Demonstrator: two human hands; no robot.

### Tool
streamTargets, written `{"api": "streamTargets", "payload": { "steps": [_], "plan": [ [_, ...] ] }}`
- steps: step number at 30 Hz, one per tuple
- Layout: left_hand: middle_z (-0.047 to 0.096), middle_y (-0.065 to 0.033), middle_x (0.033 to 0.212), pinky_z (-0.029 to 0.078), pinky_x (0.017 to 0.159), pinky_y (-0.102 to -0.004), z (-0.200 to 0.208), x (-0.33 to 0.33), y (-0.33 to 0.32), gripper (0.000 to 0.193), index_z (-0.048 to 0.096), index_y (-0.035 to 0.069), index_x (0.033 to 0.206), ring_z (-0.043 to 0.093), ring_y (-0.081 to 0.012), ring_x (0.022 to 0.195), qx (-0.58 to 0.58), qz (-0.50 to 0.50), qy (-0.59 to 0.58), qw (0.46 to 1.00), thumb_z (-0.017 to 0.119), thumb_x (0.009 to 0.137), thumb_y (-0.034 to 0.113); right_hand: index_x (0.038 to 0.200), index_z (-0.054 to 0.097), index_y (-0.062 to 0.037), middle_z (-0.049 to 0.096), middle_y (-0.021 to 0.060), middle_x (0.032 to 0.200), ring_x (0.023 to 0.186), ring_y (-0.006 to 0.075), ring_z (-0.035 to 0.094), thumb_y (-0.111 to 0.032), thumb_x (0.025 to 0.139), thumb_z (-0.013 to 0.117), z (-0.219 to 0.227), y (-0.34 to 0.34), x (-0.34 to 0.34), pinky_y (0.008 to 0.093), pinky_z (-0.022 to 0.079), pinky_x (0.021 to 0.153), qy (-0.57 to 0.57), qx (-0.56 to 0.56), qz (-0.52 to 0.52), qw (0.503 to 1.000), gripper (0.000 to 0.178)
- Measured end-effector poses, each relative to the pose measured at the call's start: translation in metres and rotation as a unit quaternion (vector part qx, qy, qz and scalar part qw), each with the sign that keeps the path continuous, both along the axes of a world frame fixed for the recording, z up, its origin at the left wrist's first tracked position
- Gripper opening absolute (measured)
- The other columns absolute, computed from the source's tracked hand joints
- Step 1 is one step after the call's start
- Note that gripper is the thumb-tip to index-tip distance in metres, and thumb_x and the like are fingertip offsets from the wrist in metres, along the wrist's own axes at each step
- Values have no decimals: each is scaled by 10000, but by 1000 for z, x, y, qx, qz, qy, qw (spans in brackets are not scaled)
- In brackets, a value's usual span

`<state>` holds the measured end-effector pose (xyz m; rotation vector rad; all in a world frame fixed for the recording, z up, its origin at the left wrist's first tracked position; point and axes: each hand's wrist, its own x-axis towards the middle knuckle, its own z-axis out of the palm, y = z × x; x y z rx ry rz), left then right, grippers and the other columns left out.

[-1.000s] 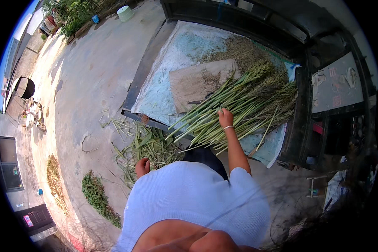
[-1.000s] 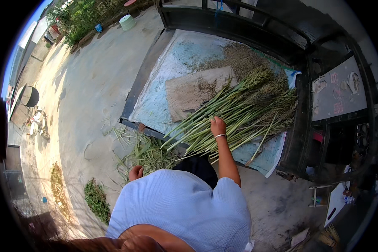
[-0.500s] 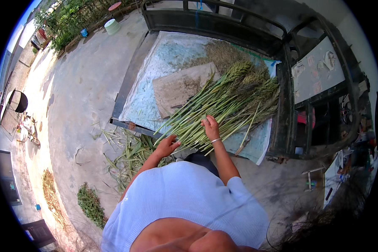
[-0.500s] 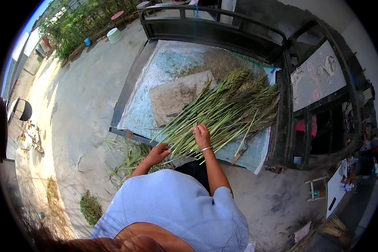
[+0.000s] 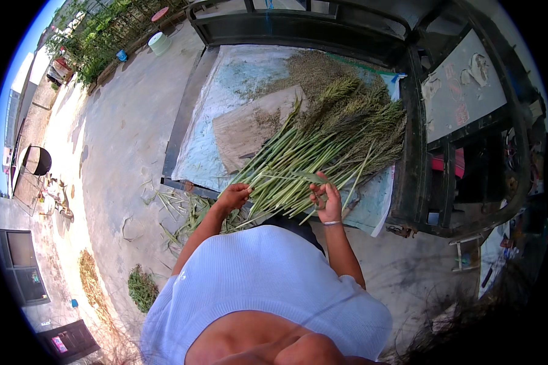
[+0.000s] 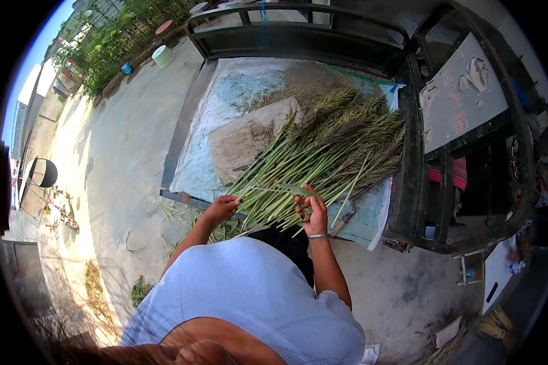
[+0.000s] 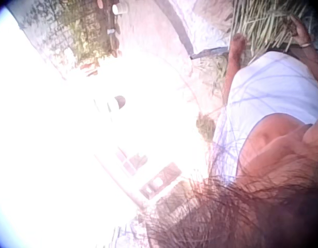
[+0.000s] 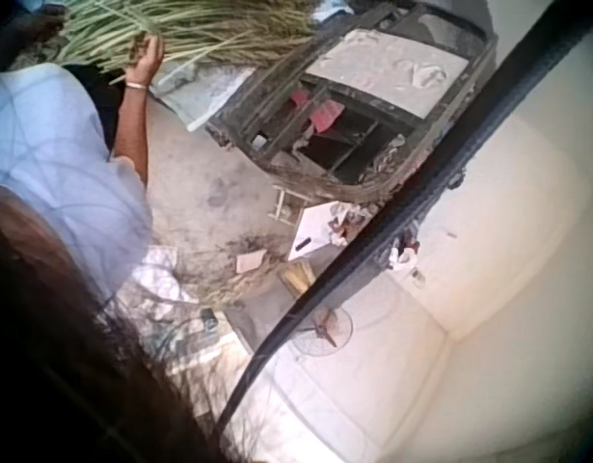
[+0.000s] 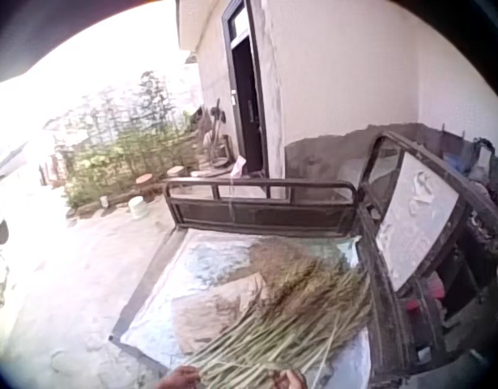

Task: The person holds bundles of grain stalks and repeatedly strikes them against a wooden board to separate the grain heads from the stems. The person uses both hands to align and swing the stalks, then places the processed stalks back onto the pile.

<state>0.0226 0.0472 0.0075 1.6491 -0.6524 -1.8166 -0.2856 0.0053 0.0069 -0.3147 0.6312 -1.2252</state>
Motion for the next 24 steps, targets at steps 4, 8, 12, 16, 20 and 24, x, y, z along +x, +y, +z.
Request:
{"api": "streamTargets", "payload": {
  "steps": [4,8,12,16,20,24],
  "plan": [
    [457,51,563,231,334,-206,17,-21,-12,119,588,82,855,336,-40,384,-24,17,10,1000,579,844,200,755,471,-85,562,94,827,667,201,553,-232,928,389,11,-25,-13,316,446,546,-120,57,-45,990,241],
    [473,39,580,231,339,-202,14,-26,-22,131,598,79,918,343,-41,393,-10,25,22,999,583,838,182,664,366,-102,388,28,584,492,123,370,-230,913,376,37,-35,-14,266,331,443,-63,27,3,998,279],
    [458,40,551,220,331,-204,-12,-22,-20,116,604,84,894,326,-48,375,-5,114,4,994,591,831,180,608,333,-150,306,-21,503,398,76,247,-264,916,332,103,-40,-30,242,276,365,-114,-81,24,990,329],
    [413,51,538,204,327,-202,16,4,-18,161,597,84,888,306,-44,374,33,117,-23,992,517,879,224,576,308,-174,281,-41,476,392,56,236,-265,905,332,146,-62,-81,214,249,361,-50,-178,-14,983,342],
    [433,43,552,212,337,-196,38,-7,-38,208,595,58,912,301,-43,377,-39,118,7,992,488,896,236,648,338,-124,347,-5,513,417,89,308,-253,883,414,61,-78,-43,263,294,399,123,77,10,989,279],
    [423,42,529,230,357,-198,43,-24,-45,243,601,32,874,305,-44,388,-107,73,-25,991,475,903,237,695,472,-72,489,26,558,430,114,442,-324,878,476,-64,-18,97,279,383,417,275,47,305,910,311]
  ]
}}
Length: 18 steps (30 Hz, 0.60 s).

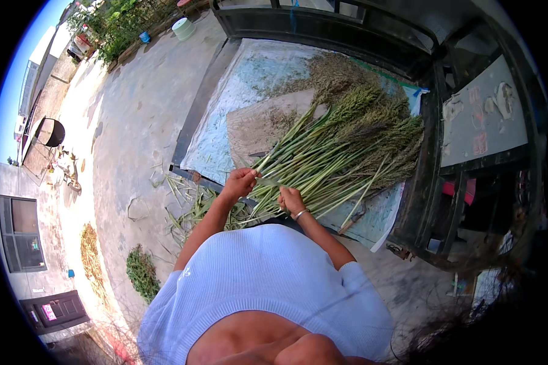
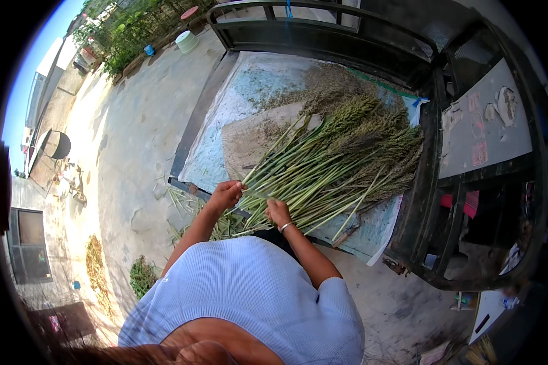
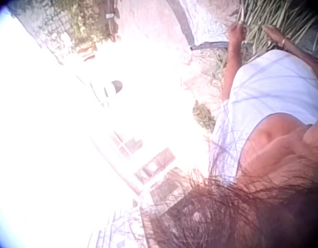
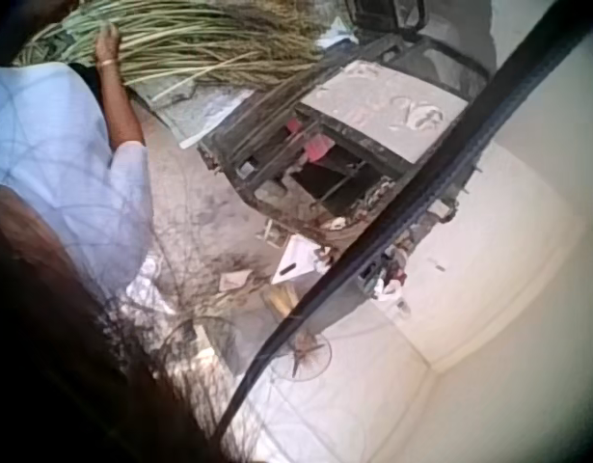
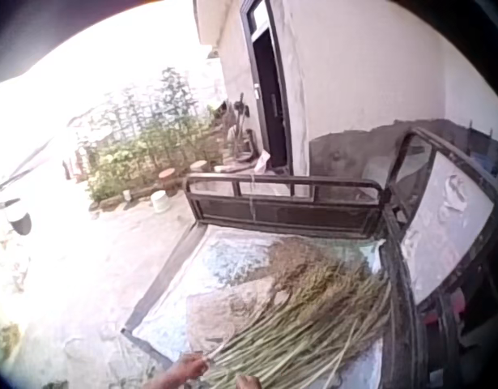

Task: The person holds bundles of grain stalks and repeatedly strikes them against a wooden board to separate the grain heads from the stems. The person uses both hands to align and swing the stalks, then places the processed stalks back onto the pile.

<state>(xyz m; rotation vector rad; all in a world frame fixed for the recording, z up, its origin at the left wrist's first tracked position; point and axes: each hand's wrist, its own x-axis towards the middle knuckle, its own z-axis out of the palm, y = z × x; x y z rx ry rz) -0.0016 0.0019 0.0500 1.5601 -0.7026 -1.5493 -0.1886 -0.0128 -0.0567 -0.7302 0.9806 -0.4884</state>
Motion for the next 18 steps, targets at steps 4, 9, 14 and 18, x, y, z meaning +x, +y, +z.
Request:
{"api": "streamTargets", "payload": {
  "steps": [4,9,14,18],
  "plan": [
    [430,41,535,279,394,-200,28,-12,8,236,581,30,832,348,-39,431,-59,-31,-70,995,467,907,223,995,489,77,548,211,936,912,270,544,-521,723,625,35,20,54,335,425,808,-6,-424,435,794,670],
    [470,30,560,326,431,-208,43,-25,20,206,537,28,777,409,-43,485,-107,-54,-165,979,468,897,180,1115,482,22,567,165,999,950,266,547,-474,718,649,58,-38,33,343,421,858,-35,-394,471,788,657],
    [523,-53,533,394,468,-296,41,-23,32,181,533,-4,715,477,-120,476,-138,-105,-281,944,498,837,124,989,531,-63,611,89,856,647,96,563,-361,887,481,78,-68,-9,219,401,462,-294,42,4,955,319],
    [570,-136,583,428,498,-347,37,-30,33,144,532,-9,681,568,-232,524,-193,-165,-443,860,511,780,94,787,442,-89,568,60,682,440,62,403,-314,928,397,57,-94,-15,214,271,326,-106,-2,-252,962,270]
  ]
}}
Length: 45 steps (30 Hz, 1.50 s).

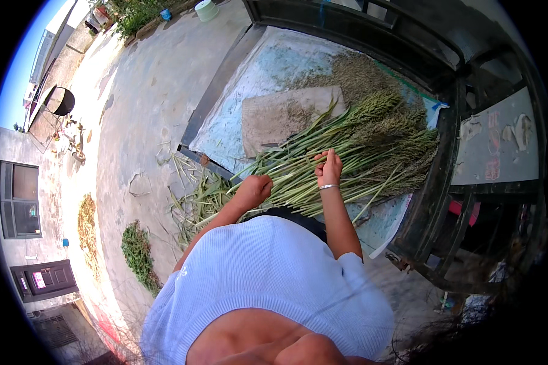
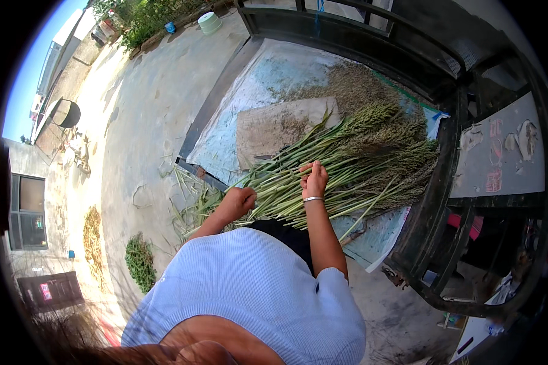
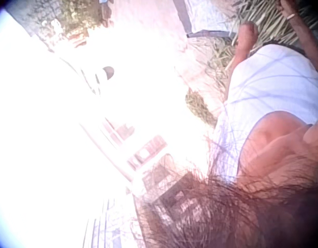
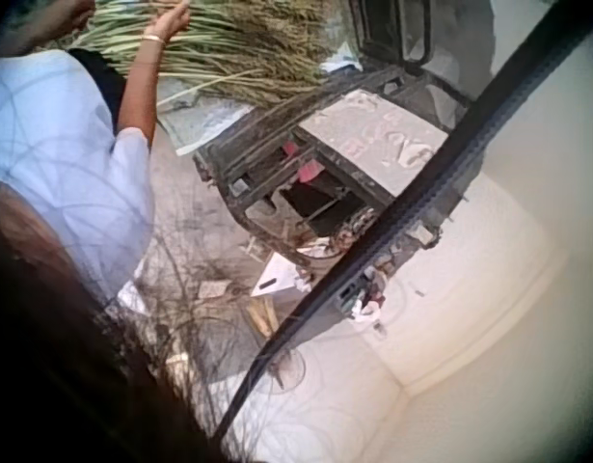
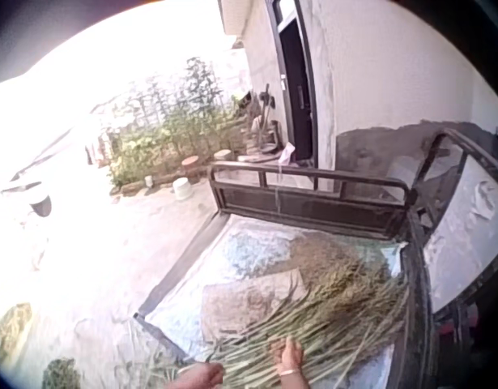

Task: The person holds bundles of grain stalks and repeatedly strikes them against a wooden board to separate the grain heads from the stems. The person uses both hands to align and swing the stalks, then places the processed stalks back onto the pile.

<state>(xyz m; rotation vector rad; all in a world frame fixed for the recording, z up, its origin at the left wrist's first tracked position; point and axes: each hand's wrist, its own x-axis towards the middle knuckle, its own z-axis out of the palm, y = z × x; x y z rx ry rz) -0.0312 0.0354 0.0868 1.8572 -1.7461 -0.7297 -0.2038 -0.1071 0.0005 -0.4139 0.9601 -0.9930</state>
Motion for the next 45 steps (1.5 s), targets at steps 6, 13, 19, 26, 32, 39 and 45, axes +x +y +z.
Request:
{"api": "streamTargets", "payload": {
  "steps": [6,13,19,26,32,39,45],
  "plan": [
    [548,-75,530,420,400,-294,-16,-4,-4,202,518,2,686,526,-153,416,140,119,168,969,457,832,128,774,445,-94,436,18,609,558,141,425,-315,922,421,17,-10,12,270,378,487,-206,8,-32,978,266],
    [474,-24,562,369,342,-267,-87,26,0,176,524,5,770,430,-120,384,127,418,408,802,421,866,111,685,363,-117,245,-29,516,396,80,178,-433,912,377,55,-22,13,235,185,364,-272,-69,-44,959,389],
    [368,34,526,225,328,-224,-69,121,55,103,474,66,826,305,-65,370,-39,556,457,693,388,856,113,626,342,-149,212,-36,490,386,85,169,-480,904,344,10,-80,-38,233,153,345,-285,-36,-138,948,432],
    [572,-201,775,424,641,-442,-46,214,292,250,553,25,811,556,-356,747,54,636,-387,666,448,841,249,625,333,-129,235,-31,493,382,94,187,-460,919,317,-63,-131,-95,234,162,341,-95,96,-217,967,443],
    [566,-219,965,463,795,-458,-39,163,331,331,537,42,942,565,-387,917,358,713,-327,506,616,752,302,1244,372,5,514,207,1093,836,284,561,-274,868,518,-162,-104,-96,430,495,692,727,52,144,669,491],
    [619,-204,887,480,700,-358,-200,118,379,442,590,3,1013,612,-312,760,303,511,-21,804,646,716,326,992,552,-8,589,108,732,567,199,581,-187,834,556,-164,-76,45,315,473,459,330,-35,276,902,239],
    [641,-102,762,484,638,-275,-146,71,233,270,615,40,964,624,-151,729,123,458,153,867,670,754,200,698,577,-20,546,73,574,456,165,530,-276,821,600,-217,-104,144,283,426,372,433,125,241,860,285]
  ]
}}
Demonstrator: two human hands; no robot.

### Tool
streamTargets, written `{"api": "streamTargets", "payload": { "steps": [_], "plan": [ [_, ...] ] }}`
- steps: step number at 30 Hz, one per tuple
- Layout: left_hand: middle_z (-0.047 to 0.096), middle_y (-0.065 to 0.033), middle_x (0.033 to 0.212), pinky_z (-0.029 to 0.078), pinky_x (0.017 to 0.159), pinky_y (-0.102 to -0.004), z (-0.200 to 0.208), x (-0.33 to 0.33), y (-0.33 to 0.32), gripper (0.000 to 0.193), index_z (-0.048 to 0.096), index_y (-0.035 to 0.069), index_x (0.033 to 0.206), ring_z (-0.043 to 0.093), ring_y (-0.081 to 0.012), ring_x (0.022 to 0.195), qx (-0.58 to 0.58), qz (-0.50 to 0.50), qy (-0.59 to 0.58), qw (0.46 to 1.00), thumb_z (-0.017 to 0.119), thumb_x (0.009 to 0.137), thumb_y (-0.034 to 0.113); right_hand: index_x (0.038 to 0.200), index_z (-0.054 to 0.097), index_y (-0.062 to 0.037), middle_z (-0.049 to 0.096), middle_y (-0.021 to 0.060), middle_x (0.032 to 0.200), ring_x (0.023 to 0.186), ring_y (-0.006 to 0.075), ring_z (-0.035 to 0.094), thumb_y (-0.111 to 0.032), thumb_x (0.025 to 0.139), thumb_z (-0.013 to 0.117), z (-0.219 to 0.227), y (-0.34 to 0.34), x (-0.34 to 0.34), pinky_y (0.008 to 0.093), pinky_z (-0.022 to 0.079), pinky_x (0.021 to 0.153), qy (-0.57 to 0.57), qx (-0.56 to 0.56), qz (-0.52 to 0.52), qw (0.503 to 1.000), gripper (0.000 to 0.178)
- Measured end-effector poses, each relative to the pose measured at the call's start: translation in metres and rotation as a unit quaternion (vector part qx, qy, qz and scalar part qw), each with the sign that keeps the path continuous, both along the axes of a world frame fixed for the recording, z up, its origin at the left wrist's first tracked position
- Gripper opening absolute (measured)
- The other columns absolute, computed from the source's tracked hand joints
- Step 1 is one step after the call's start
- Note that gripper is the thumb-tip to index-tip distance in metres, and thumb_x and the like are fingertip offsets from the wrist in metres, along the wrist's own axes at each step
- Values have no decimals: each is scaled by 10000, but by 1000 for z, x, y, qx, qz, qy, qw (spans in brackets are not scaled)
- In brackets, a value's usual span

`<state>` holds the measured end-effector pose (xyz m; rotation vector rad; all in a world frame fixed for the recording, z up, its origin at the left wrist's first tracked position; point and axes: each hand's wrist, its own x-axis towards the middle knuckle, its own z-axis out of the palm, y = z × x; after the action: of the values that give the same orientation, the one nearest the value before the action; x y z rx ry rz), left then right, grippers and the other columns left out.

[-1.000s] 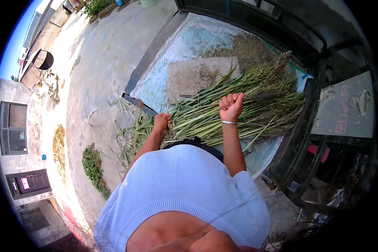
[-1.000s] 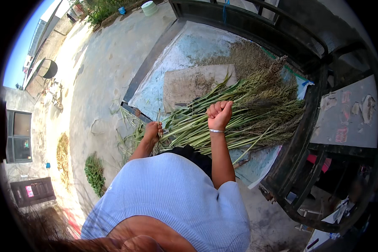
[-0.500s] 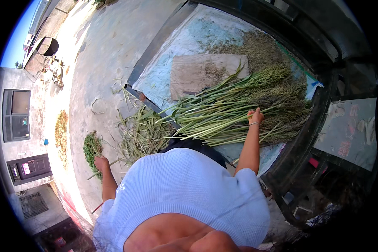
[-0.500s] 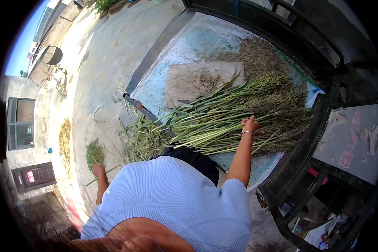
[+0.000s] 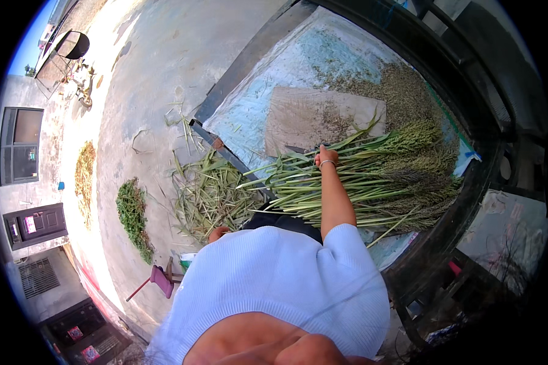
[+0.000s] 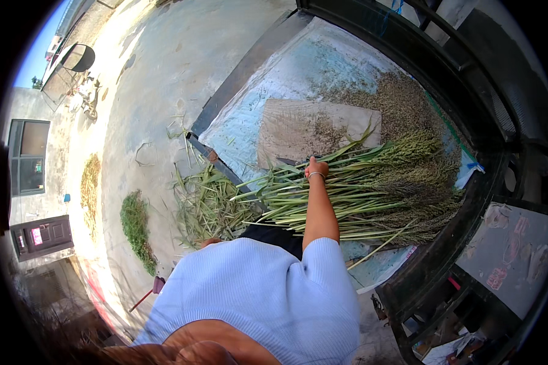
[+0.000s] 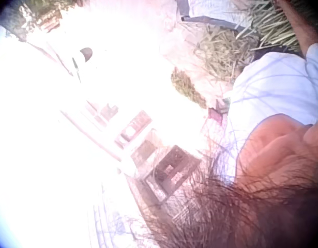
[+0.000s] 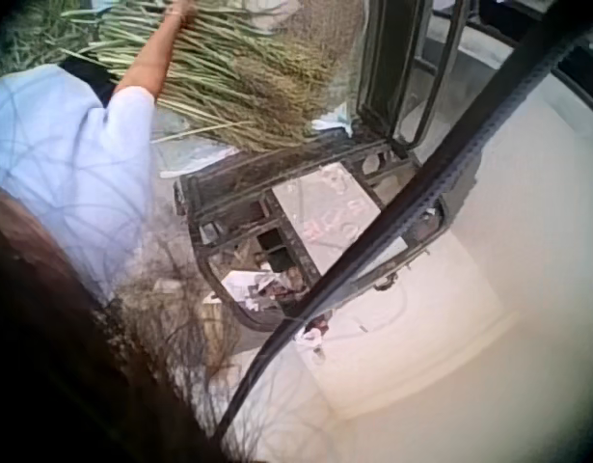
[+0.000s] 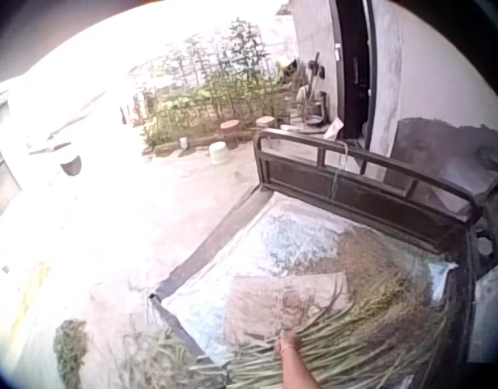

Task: The person holds bundles of grain stalks and repeatedly strikes them against a wooden board to separate the grain heads from the stems. The person uses both hands to align and swing the stalks, then places the processed stalks back onto the pile.

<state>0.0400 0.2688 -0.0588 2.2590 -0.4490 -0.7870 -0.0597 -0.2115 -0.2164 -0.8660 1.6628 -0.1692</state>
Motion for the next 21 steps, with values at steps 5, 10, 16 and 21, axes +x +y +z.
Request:
{"api": "streamTargets", "payload": {
  "steps": [5,10,16,21],
  "plan": [
    [617,-103,713,481,573,-284,-14,14,26,257,614,32,944,611,-155,635,52,76,18,996,670,749,188,823,600,0,609,158,695,526,259,572,-351,792,617,23,-12,33,383,484,462,207,51,39,976,353],
    [591,-130,790,479,592,-319,35,29,-54,184,588,26,920,585,-237,700,6,-7,-156,988,627,749,83,645,390,-106,473,26,571,448,137,459,-146,818,595,24,12,1,280,374,379,-254,30,-214,943,271],
    [554,-144,980,450,767,-370,124,10,-218,300,532,38,1008,538,-319,896,-92,-232,-327,912,635,735,107,643,350,-100,454,21,563,486,122,507,-91,836,573,118,55,-53,238,381,371,-408,4,-212,888,295],
    [557,-200,963,455,693,-432,88,-50,-283,498,438,16,1133,558,-370,843,-11,-457,-122,881,653,709,164,683,420,-63,530,53,584,447,120,542,-147,795,636,152,81,-64,235,384,326,-305,-20,-73,949,257]
  ]
}}
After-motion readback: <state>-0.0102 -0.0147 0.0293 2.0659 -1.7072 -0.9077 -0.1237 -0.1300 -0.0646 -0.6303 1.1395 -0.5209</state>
